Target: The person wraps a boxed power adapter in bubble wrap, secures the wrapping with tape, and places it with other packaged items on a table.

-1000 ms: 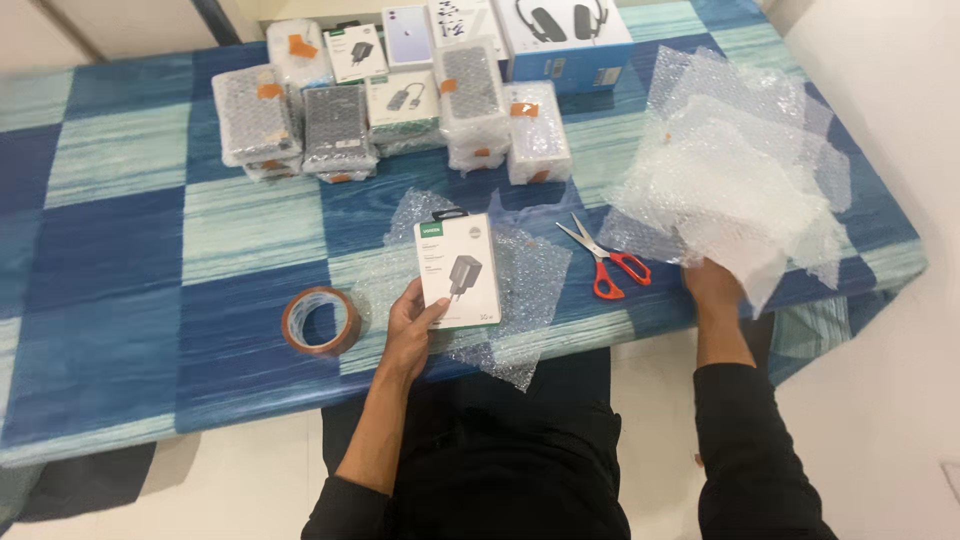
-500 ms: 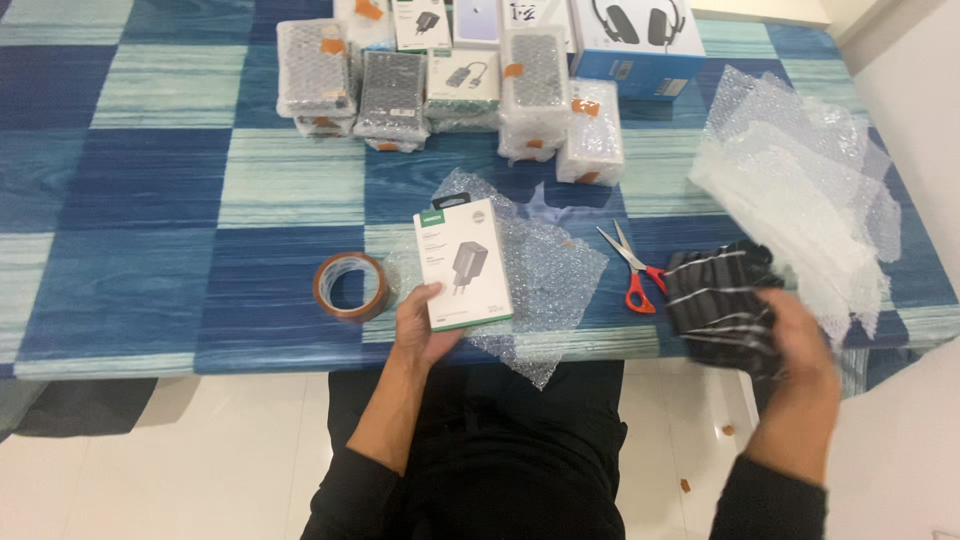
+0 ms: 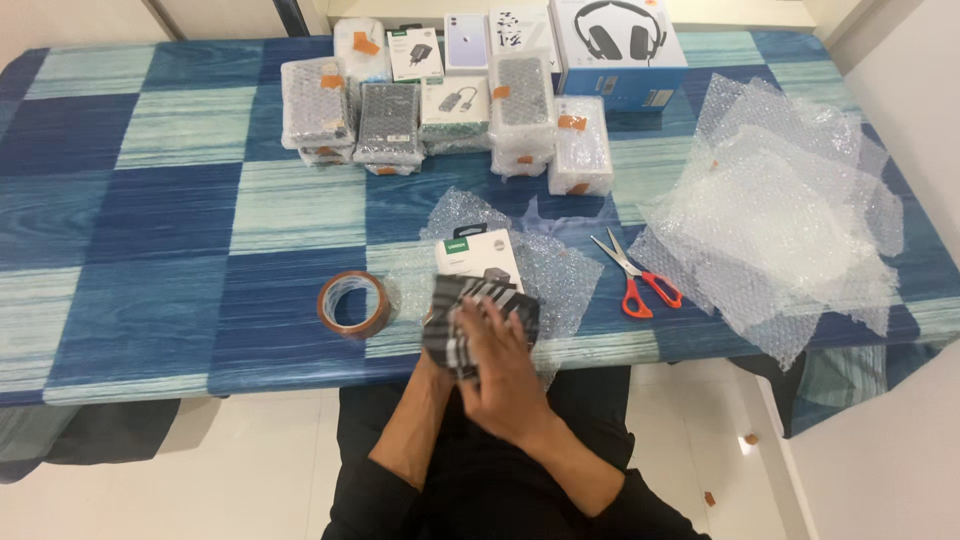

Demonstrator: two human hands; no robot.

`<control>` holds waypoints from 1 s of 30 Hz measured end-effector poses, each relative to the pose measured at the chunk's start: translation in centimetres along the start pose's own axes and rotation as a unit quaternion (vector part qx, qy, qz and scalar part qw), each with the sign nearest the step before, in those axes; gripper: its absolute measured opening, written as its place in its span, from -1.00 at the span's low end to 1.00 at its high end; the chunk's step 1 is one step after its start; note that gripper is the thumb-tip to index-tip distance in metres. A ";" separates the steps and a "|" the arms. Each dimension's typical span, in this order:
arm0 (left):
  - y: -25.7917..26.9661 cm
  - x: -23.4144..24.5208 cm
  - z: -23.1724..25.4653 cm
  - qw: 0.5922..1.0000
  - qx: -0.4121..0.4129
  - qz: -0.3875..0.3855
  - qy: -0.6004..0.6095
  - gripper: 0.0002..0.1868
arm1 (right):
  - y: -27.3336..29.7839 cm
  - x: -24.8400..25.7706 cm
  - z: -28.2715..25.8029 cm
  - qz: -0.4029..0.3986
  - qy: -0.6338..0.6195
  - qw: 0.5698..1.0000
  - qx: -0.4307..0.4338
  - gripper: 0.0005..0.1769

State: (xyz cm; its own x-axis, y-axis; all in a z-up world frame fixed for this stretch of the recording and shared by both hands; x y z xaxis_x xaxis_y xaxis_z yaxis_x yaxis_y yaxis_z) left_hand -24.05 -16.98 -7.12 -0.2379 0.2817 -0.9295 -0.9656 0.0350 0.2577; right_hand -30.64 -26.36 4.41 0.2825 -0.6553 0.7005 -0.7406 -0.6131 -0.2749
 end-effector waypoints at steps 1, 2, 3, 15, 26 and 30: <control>0.2 -0.1 -0.1 1.000 0.002 0.001 0.000 -0.10 | 0.1 -0.1 -0.1 0.000 0.000 1.000 -0.002 -0.25; 0.3 -0.1 -0.2 1.000 -0.005 0.008 -0.005 -0.09 | 0.2 -0.3 -0.4 -0.022 0.049 0.998 0.033 -0.24; 0.4 -0.1 -0.2 1.000 -0.013 0.014 -0.009 -0.09 | 0.3 -0.6 -0.7 -0.043 0.100 0.992 0.069 -0.23; 1.7 -1.8 1.7 0.994 -0.082 0.057 -0.042 -0.01 | -4.7 1.8 3.5 0.044 0.040 0.998 -0.039 -0.24; 2.7 -1.1 1.8 0.989 -0.119 0.015 -0.086 -0.25 | -1.2 -0.3 11.0 0.086 -0.273 0.892 -0.350 -0.61; 2.7 -1.0 1.2 0.980 -0.126 0.022 -0.150 -0.34 | -1.5 0.9 11.4 0.197 -0.565 0.660 -0.454 -0.53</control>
State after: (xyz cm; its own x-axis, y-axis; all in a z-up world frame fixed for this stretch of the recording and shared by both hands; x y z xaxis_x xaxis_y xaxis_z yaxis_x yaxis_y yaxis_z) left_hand -26.29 -15.97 -5.20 -0.2755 0.5479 -0.7899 -0.9592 -0.2109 0.1882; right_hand -22.27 -31.05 -2.05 -0.1463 -0.9104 -0.3870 -0.8070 -0.1164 0.5789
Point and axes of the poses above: each hand's wrist, its own y-axis away from the middle knuckle, its own x-axis out of the back of the hand, z = x × y, the point moved 4 cm from there along -y, towards the middle knuckle, and after that the axes turned 2 degrees about -x, right-handed, at the moved point
